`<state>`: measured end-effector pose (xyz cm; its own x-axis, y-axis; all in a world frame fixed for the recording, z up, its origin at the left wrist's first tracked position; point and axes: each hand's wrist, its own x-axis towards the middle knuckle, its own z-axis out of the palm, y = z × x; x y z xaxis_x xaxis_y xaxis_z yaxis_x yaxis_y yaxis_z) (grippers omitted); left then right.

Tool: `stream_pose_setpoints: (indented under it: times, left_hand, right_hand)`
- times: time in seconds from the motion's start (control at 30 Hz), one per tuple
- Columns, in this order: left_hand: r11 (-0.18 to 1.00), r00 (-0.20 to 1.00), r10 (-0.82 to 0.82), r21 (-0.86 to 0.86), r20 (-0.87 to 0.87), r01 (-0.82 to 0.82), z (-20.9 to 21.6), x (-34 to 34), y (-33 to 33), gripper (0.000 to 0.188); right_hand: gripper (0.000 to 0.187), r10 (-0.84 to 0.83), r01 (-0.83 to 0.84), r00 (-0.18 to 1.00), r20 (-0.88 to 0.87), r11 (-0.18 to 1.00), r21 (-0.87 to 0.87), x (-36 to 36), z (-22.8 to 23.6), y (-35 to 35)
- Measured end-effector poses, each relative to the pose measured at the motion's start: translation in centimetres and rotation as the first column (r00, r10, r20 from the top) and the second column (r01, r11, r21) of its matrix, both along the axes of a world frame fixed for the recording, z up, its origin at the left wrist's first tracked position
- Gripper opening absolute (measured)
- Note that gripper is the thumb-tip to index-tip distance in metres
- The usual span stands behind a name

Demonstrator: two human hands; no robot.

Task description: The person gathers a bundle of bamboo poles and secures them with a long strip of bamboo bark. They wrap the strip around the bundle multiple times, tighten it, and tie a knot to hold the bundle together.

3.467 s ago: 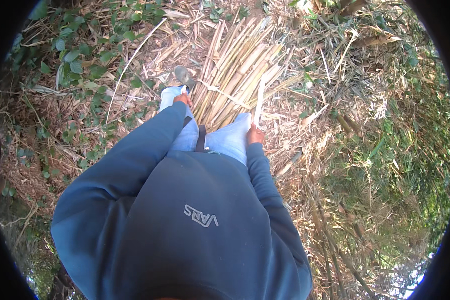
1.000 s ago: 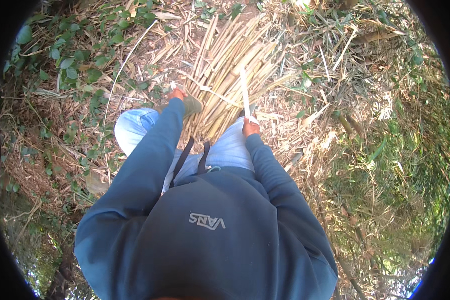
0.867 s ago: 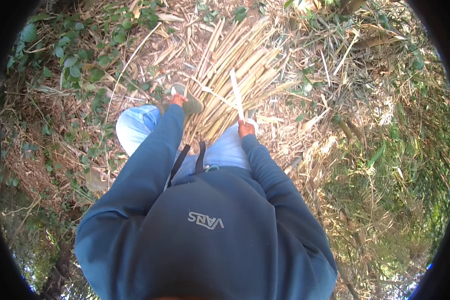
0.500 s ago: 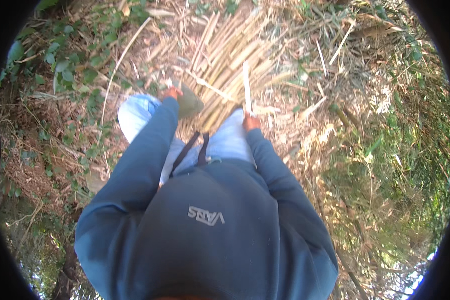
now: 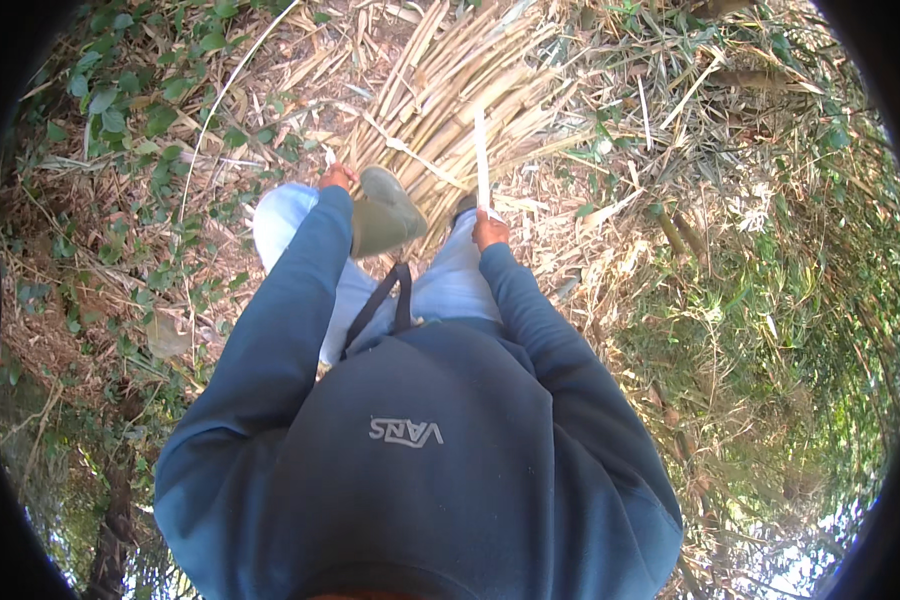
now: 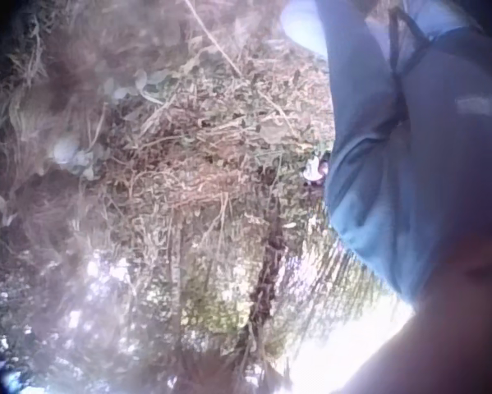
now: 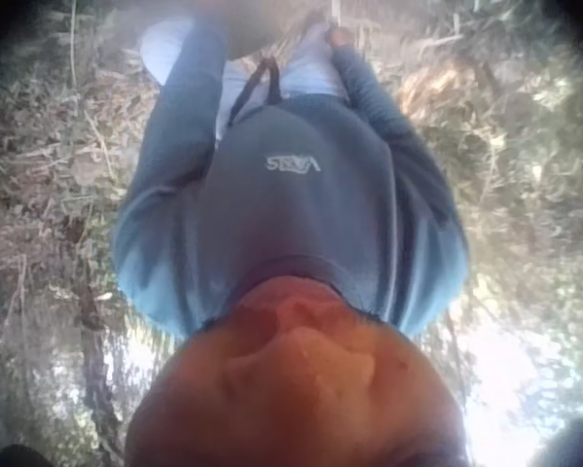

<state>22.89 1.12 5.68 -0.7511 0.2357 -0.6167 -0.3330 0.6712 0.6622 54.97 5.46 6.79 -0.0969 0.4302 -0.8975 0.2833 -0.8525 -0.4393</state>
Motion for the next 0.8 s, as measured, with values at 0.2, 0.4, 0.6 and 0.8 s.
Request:
stream_pose_setpoints:
  times: [0.2, 0.4, 0.6, 0.8]
  left_hand:
    - [0.986, 0.986, -0.158, 0.036, -0.06, 0.16, 0.5, -0.4, 3.9, 0.05]
    - [0.986, 0.985, -0.167, 0.012, -0.034, 0.167, 0.6, -2.1, -0.6, 0.051]
    - [0.983, 0.984, -0.177, -0.044, -0.015, 0.177, 2.5, 0.6, 1.0, 0.049]
    - [0.937, 0.962, -0.271, -0.239, -0.036, 0.255, 3.6, 0.0, 2.9, 0.047]
  right_hand:
    - [0.057, 0.352, -0.367, 0.93, 0.107, 0.907, 0.207, 0.4, -1.8, 2.0]
    - [0.056, 0.347, -0.352, 0.936, 0.056, 0.922, 0.165, -0.8, -0.9, 2.2]
    - [0.053, 0.154, -0.153, 0.988, -0.019, 0.988, 0.034, -0.2, 0.4, 2.0]
    - [0.061, 0.277, -0.276, 0.961, -0.002, 0.956, 0.099, -0.3, -2.6, 2.9]
